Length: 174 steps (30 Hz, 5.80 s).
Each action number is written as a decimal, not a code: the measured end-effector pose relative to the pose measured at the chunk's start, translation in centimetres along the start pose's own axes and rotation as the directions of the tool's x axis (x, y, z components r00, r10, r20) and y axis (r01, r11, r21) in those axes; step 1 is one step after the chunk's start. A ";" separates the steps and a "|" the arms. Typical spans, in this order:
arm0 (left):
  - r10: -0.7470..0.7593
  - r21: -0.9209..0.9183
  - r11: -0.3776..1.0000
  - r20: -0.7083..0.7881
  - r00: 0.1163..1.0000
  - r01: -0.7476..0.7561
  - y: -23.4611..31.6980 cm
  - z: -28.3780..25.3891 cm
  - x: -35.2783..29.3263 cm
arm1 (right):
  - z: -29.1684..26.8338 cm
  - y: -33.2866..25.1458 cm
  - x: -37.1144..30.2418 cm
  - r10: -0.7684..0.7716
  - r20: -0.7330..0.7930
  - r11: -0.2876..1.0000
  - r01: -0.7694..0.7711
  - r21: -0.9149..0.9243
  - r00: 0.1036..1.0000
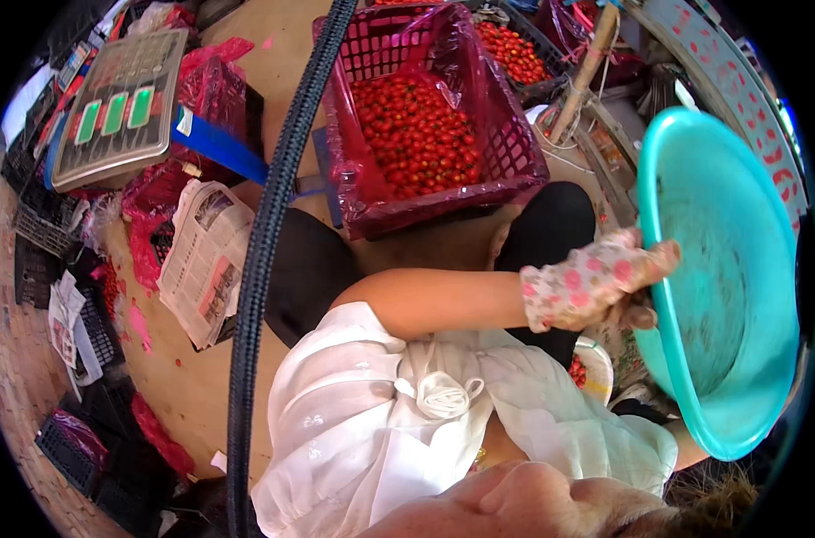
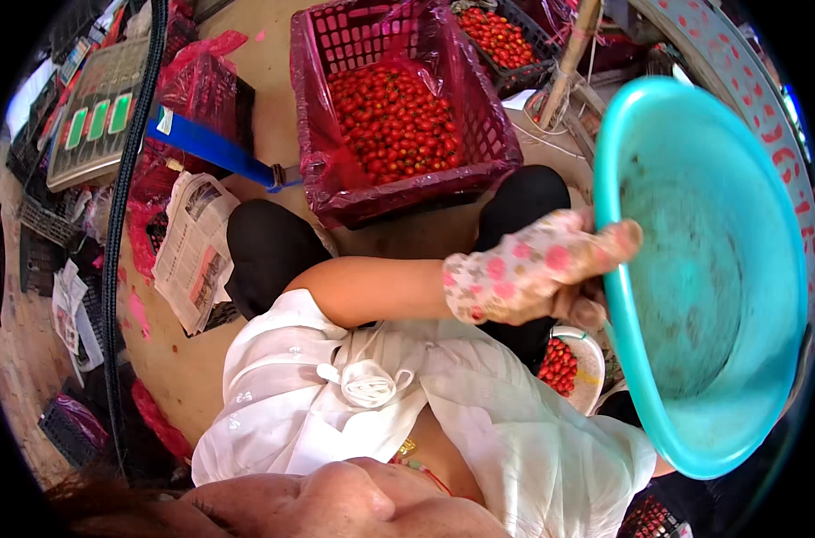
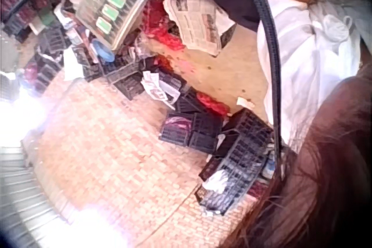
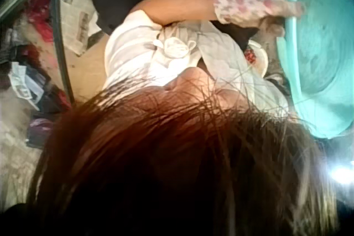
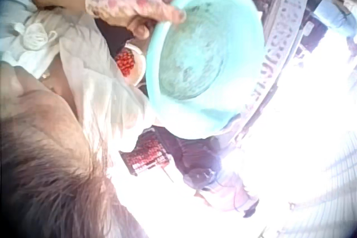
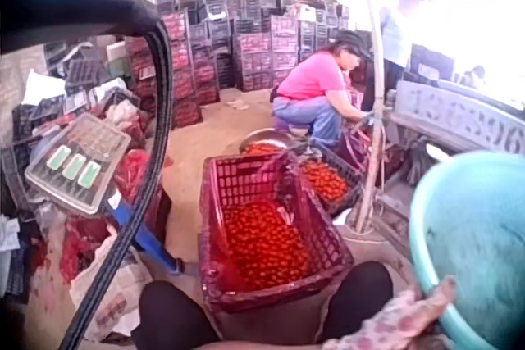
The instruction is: The person ties a plastic bag full of small red tomatoes inside a crate, places a new liner in an empty crate, and then pours more tomatoes from a blue bowl into the new crate before sorting them by hand.
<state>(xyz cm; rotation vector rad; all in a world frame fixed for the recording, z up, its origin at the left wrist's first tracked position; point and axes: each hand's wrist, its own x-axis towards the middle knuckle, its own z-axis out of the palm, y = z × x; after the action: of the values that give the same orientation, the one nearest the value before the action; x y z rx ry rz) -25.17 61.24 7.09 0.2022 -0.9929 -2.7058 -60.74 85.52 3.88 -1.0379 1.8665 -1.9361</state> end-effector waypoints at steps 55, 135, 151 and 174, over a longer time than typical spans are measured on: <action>0.797 0.712 0.408 -0.583 0.158 0.571 20.9 -30.8 -10.3 | 56.7 16.8 18.8 0.297 0.847 0.524 0.667 -0.530 0.440; 0.465 0.015 0.806 -0.635 0.617 -0.592 20.6 -23.7 -16.7 | 69.0 13.4 -6.3 0.054 0.997 0.339 0.938 -0.070 0.055; 0.496 0.209 0.826 -0.711 0.499 -0.524 22.2 -22.2 -20.0 | 72.3 22.3 8.9 0.131 0.596 0.393 0.510 -0.765 0.792; 0.494 0.258 0.861 -0.631 0.598 -0.439 20.4 -24.2 -16.9 | 61.9 15.4 -10.6 0.729 0.601 0.317 0.940 0.129 -0.328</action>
<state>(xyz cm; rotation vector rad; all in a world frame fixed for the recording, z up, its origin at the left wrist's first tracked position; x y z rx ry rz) 0.04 36.07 2.71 0.7725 -0.7623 -1.8542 -17.93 42.76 -18.90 -2.3145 0.8880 1.2502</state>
